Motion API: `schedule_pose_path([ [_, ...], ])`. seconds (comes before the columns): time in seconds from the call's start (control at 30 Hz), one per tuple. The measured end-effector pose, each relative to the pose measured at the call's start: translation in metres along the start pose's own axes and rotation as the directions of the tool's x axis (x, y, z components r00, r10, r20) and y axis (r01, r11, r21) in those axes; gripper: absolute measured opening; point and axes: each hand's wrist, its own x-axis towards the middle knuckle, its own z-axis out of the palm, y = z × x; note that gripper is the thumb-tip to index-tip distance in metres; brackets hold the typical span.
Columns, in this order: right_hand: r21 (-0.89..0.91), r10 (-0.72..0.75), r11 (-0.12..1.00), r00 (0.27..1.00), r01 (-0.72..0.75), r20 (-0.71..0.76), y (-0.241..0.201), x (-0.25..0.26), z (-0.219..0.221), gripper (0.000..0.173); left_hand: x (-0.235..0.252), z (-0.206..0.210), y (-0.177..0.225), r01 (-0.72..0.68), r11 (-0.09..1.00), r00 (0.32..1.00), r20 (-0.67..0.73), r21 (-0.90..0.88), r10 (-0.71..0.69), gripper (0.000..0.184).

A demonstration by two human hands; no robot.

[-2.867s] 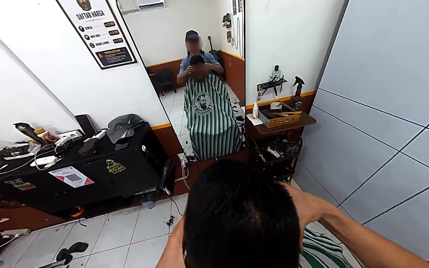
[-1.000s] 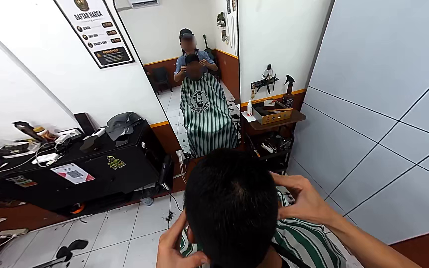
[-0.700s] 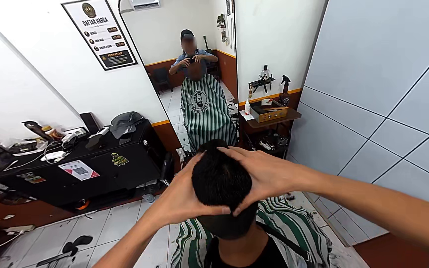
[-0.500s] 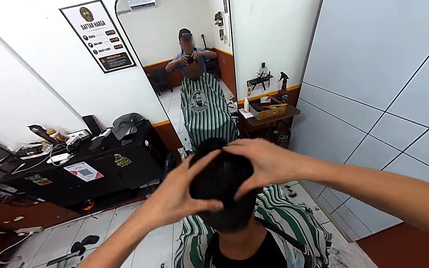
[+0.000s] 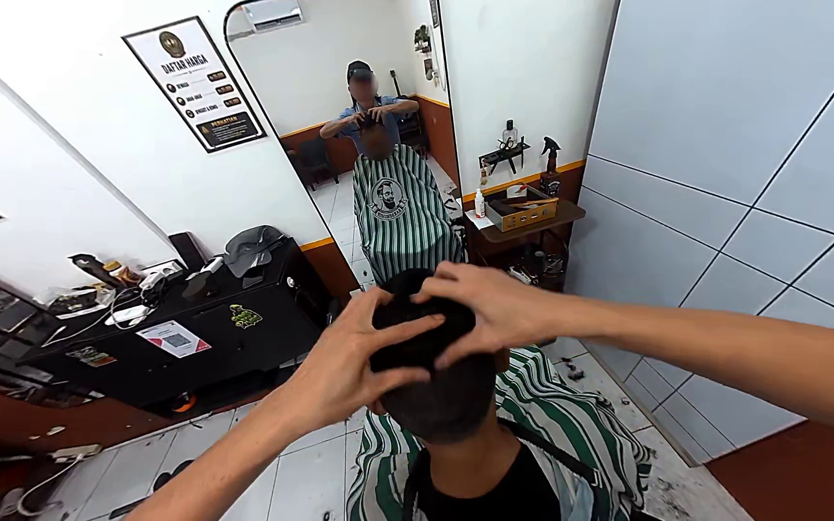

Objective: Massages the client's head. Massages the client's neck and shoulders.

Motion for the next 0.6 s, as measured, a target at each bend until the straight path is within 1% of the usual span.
schedule_pose_path([
  [0.03, -0.006, -0.017, 1.0, 0.999, 0.017, -0.039, 0.001, 0.002, -0.002, 0.052, 0.001, 0.0, 0.001, -0.008, 1.0, 0.999, -0.039, -0.004, 0.008, 0.039],
  [0.07, -0.011, -0.018, 1.0, 0.999, 0.018, -0.039, 0.002, 0.004, -0.004, 0.048, 0.002, -0.001, 0.002, -0.01, 1.0, 0.999, -0.042, 0.002, 0.01, 0.036],
  [0.1, -0.019, -0.016, 1.0, 1.0, 0.015, -0.017, 0.001, 0.005, -0.003, 0.053, 0.003, -0.002, 0.003, -0.008, 1.0, 1.0, -0.009, 0.02, 0.008, 0.04],
  [0.13, -0.032, 0.001, 0.999, 0.999, 0.0, 0.035, -0.001, 0.004, -0.001, 0.066, 0.003, -0.003, 0.004, -0.009, 0.999, 0.999, 0.04, 0.048, 0.007, 0.049],
  [0.17, -0.041, 0.031, 0.999, 0.996, -0.027, 0.088, -0.004, 0.003, 0.0, 0.074, 0.003, -0.002, 0.005, -0.014, 0.997, 0.998, 0.064, 0.07, 0.01, 0.052],
  [0.2, -0.033, 0.025, 0.999, 0.998, -0.023, 0.059, -0.004, 0.003, 0.001, 0.069, 0.003, -0.002, 0.004, -0.025, 0.997, 0.999, 0.039, 0.071, 0.022, 0.047],
  [0.23, -0.029, -0.001, 1.0, 1.0, 0.001, 0.004, -0.002, 0.005, 0.0, 0.057, 0.005, -0.002, 0.003, -0.03, 0.998, 1.0, -0.002, 0.053, 0.03, 0.04],
  [0.27, -0.027, -0.017, 1.0, 1.0, 0.016, -0.015, 0.0, 0.007, -0.003, 0.047, 0.006, -0.003, 0.003, -0.031, 0.999, 0.999, -0.013, 0.04, 0.031, 0.036],
  [0.3, -0.016, -0.032, 0.999, 0.999, 0.032, -0.006, 0.0, 0.008, -0.003, 0.048, 0.006, -0.005, 0.003, -0.03, 0.999, 0.999, 0.018, 0.04, 0.029, 0.039],
  [0.33, -0.01, -0.041, 0.999, 0.999, 0.041, 0.025, 0.0, 0.008, -0.001, 0.059, 0.006, -0.007, 0.003, -0.031, 0.998, 0.997, 0.078, 0.058, 0.027, 0.047],
  [0.37, -0.012, -0.022, 1.0, 0.996, 0.023, 0.088, -0.002, 0.007, 0.0, 0.071, 0.006, -0.008, 0.004, -0.034, 0.997, 0.992, 0.127, 0.071, 0.025, 0.055],
  [0.4, -0.01, -0.013, 1.0, 0.995, 0.014, 0.094, -0.004, 0.006, 0.001, 0.071, 0.005, -0.009, 0.004, -0.043, 0.996, 0.992, 0.123, 0.073, 0.034, 0.054],
  [0.47, -0.022, -0.062, 0.998, 0.998, 0.061, -0.013, -0.002, 0.01, -0.003, 0.048, 0.008, -0.011, 0.003, -0.046, 0.998, 0.998, 0.044, 0.041, 0.044, 0.039],
  [0.5, -0.035, -0.061, 0.998, 0.998, 0.061, -0.007, -0.003, 0.011, -0.005, 0.045, 0.008, -0.012, 0.003, -0.041, 0.999, 0.998, 0.048, 0.026, 0.039, 0.038],
  [0.53, -0.053, -0.05, 0.997, 0.998, 0.052, 0.034, -0.005, 0.011, -0.005, 0.054, 0.008, -0.013, 0.004, -0.038, 0.999, 0.995, 0.092, 0.031, 0.035, 0.044],
  [0.57, -0.083, -0.028, 0.996, 0.995, 0.036, 0.097, -0.007, 0.01, -0.005, 0.069, 0.007, -0.014, 0.005, -0.038, 0.998, 0.987, 0.158, 0.052, 0.03, 0.055],
  [0.6, -0.093, 0.001, 0.996, 0.989, 0.013, 0.146, -0.009, 0.008, -0.005, 0.078, 0.006, -0.013, 0.007, -0.043, 0.996, 0.982, 0.187, 0.073, 0.029, 0.059],
])
